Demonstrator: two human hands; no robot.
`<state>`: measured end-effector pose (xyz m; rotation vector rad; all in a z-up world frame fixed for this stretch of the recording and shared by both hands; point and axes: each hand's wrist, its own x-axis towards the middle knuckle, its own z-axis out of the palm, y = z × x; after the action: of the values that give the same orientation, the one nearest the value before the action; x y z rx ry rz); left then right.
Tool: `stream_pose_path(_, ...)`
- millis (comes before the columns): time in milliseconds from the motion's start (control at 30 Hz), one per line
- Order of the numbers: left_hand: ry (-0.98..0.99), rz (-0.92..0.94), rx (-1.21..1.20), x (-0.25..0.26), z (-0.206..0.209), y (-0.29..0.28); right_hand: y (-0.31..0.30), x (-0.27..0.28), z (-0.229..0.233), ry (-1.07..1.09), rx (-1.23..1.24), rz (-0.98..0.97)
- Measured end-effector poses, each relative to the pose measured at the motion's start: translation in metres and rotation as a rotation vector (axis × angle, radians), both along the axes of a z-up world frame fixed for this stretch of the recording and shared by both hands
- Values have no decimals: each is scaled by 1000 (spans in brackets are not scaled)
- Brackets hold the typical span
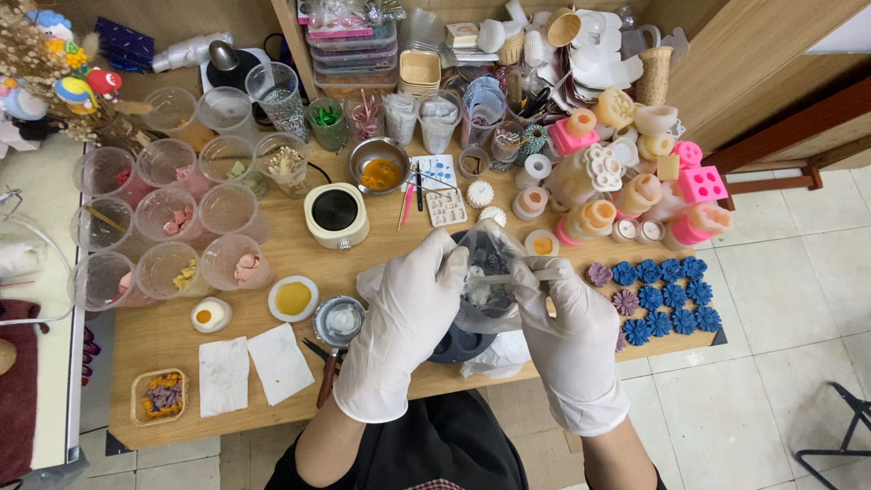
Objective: The person prepares candle components by scraping white wax from a small pot into a plastic pastry bag with a spoon and then placing the bag into a black stand.
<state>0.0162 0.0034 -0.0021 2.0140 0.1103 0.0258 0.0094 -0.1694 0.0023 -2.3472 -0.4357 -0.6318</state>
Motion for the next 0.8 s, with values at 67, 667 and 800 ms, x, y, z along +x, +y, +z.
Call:
stream_pose_path(67, -25, 1, 16, 1, -2, -2, 1, 0, 0, -22, -16, 4)
stream_pose_path(667, -180, 66, 176, -7, -3, -7, -12, -8, 9, -60, -37, 23)
stream_pose_path(800, -293, 137, 366, -16, 7, -4, -21, -9, 7, 7, 153, 47)
